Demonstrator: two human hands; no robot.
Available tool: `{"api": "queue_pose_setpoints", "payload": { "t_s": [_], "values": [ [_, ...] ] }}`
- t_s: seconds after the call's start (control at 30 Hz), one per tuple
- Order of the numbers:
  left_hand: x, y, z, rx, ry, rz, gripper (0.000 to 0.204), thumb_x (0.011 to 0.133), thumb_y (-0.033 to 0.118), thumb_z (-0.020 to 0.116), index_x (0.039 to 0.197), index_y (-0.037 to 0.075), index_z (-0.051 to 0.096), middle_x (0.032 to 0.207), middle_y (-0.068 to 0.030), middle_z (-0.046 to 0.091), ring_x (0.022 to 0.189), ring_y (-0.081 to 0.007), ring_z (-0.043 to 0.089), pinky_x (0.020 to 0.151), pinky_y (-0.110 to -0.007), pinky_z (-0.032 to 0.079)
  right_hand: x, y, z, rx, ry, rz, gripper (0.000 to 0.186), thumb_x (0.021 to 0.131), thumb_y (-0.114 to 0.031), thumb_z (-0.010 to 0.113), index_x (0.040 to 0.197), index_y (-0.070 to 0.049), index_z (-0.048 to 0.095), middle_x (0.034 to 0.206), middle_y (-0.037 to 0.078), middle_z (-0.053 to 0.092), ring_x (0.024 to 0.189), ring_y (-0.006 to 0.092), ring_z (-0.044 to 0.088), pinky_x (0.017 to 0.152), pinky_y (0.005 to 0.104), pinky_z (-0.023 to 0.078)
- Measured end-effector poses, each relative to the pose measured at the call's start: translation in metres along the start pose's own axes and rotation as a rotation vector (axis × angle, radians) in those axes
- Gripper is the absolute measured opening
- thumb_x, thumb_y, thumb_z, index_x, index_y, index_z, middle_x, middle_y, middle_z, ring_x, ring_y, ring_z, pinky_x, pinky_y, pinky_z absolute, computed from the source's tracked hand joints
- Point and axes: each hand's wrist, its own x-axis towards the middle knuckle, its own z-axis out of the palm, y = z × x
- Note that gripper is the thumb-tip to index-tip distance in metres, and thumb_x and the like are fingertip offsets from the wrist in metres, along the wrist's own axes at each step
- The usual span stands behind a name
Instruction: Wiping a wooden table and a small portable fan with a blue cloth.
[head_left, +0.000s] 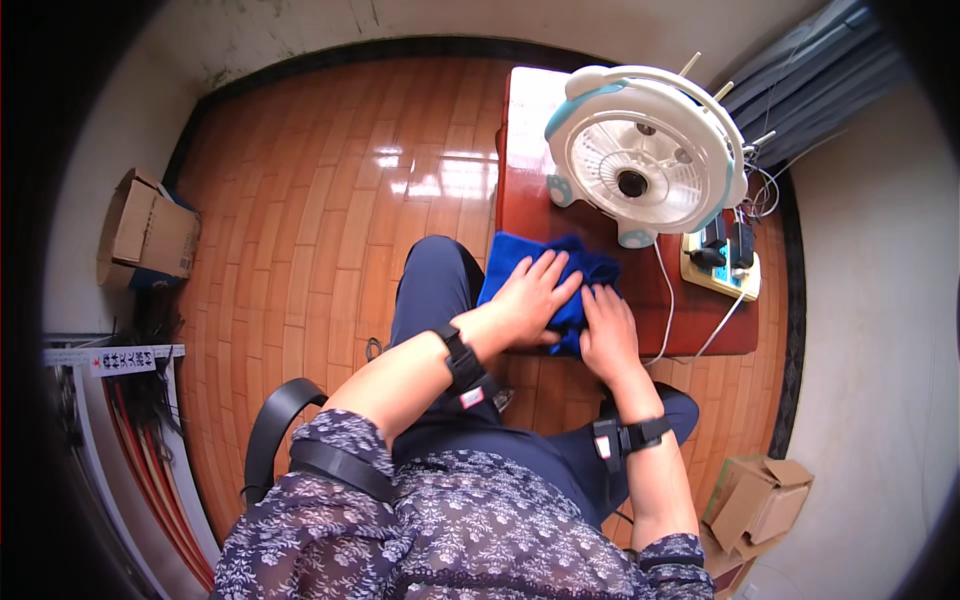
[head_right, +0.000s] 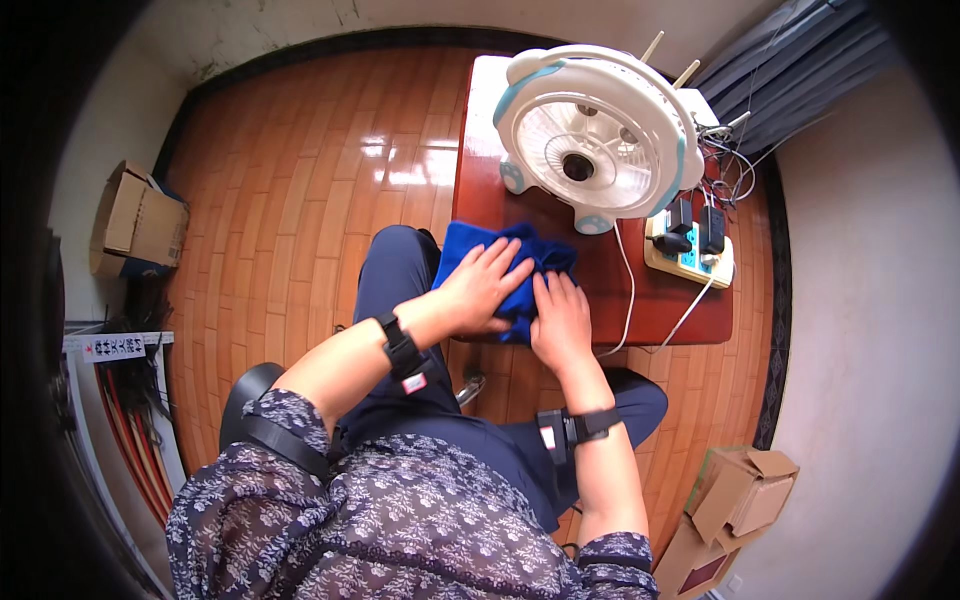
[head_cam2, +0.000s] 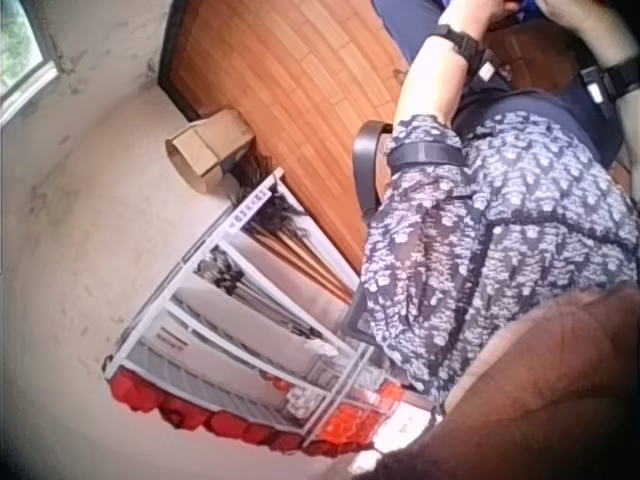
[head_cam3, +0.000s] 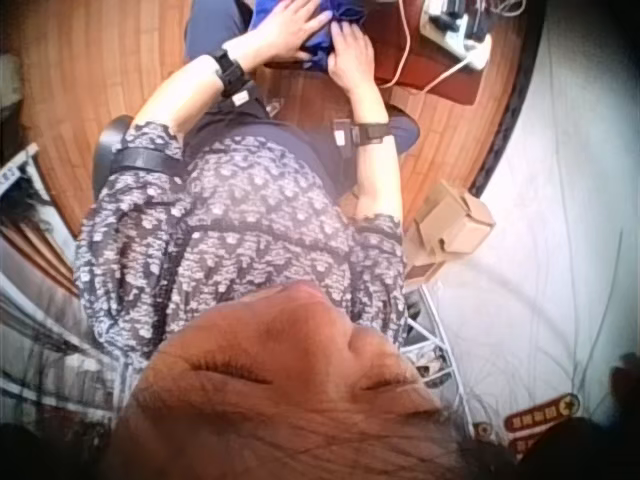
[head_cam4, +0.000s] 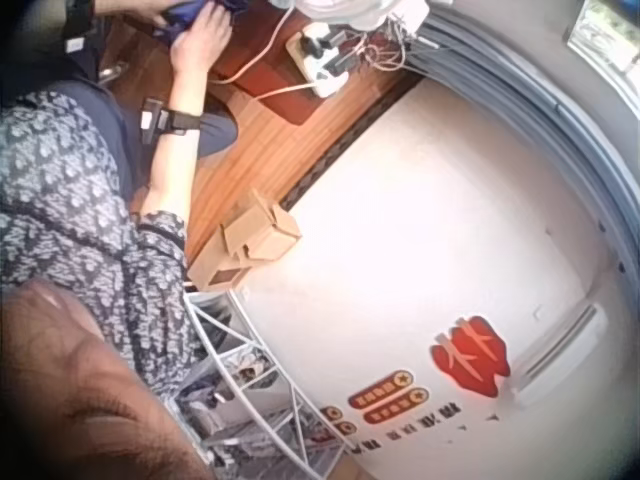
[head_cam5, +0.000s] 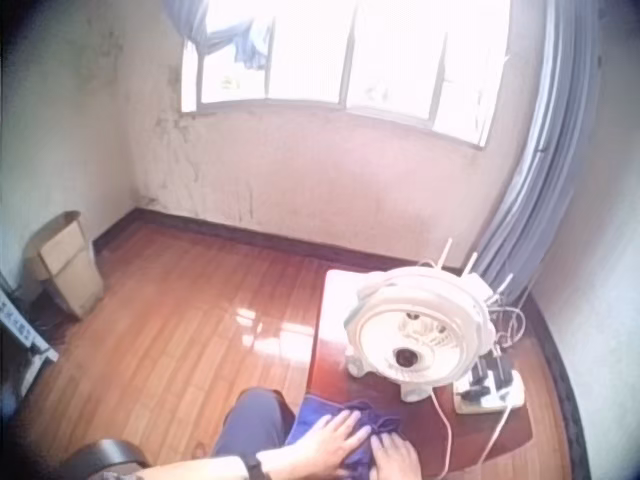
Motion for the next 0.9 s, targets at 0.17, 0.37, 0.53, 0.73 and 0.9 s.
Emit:
{"api": "queue_pose_setpoints", "payload": {
  "t_s": [0.17, 0.37, 0.53, 0.73, 0.9],
  "values": [
    [-0.057, 0.011, -0.006, 0.033, -0.052, 0.113, 0.099, 0.062, 0.045, 0.082, 0.143, 0.008, 0.037, 0.145, -0.0265, 0.035, 0.135, -0.0402, 0.033, 0.107, -0.048, 0.032, -0.042, -0.024, -0.01, 0.004, -0.091, -0.132, 0.06, 0.071, -0.006, 0.062, 0.13, -0.003, 0.051, 0.131, 0.019, 0.052, 0.126, 0.0373, 0.045, 0.108, 0.0509, 0.033],
    [-0.045, 0.004, -0.003, 0.052, -0.073, 0.078, 0.102, 0.064, 0.046, 0.08, 0.146, 0.008, 0.033, 0.15, -0.0264, 0.028, 0.14, -0.0391, 0.027, 0.111, -0.049, 0.027, -0.027, -0.027, -0.011, -0.004, -0.073, -0.104, 0.057, 0.072, -0.004, 0.06, 0.129, -0.003, 0.053, 0.13, 0.018, 0.053, 0.124, 0.0364, 0.047, 0.107, 0.0503, 0.034],
    [-0.003, -0.002, -0.001, 0.053, -0.015, -0.039, 0.101, 0.07, 0.056, 0.072, 0.146, 0.003, 0.031, 0.151, -0.0299, 0.023, 0.141, -0.0432, 0.023, 0.112, -0.053, 0.026, 0.01, -0.005, -0.001, -0.07, -0.018, -0.045, 0.056, 0.074, -0.005, 0.057, 0.13, -0.003, 0.053, 0.131, 0.017, 0.054, 0.124, 0.0349, 0.048, 0.103, 0.0525, 0.038],
    [-0.009, 0.007, -0.003, 0.127, -0.083, -0.011, 0.1, 0.069, 0.053, 0.074, 0.143, 0.001, 0.033, 0.147, -0.0323, 0.028, 0.136, -0.0455, 0.029, 0.108, -0.053, 0.029, -0.002, -0.007, 0.0, -0.062, -0.016, -0.044, 0.057, 0.073, -0.005, 0.058, 0.13, -0.004, 0.053, 0.131, 0.018, 0.053, 0.123, 0.0368, 0.047, 0.103, 0.0521, 0.038],
    [-0.057, 0.018, 0.002, 0.166, -0.124, 0.051, 0.1, 0.068, 0.053, 0.075, 0.143, 0.001, 0.035, 0.148, -0.0332, 0.025, 0.139, -0.0462, 0.025, 0.111, -0.055, 0.026, -0.036, -0.032, -0.008, 0.013, -0.053, -0.089, 0.059, 0.072, -0.006, 0.066, 0.129, -0.006, 0.054, 0.131, 0.017, 0.053, 0.124, 0.0353, 0.047, 0.107, 0.0503, 0.034]
  ]
}}
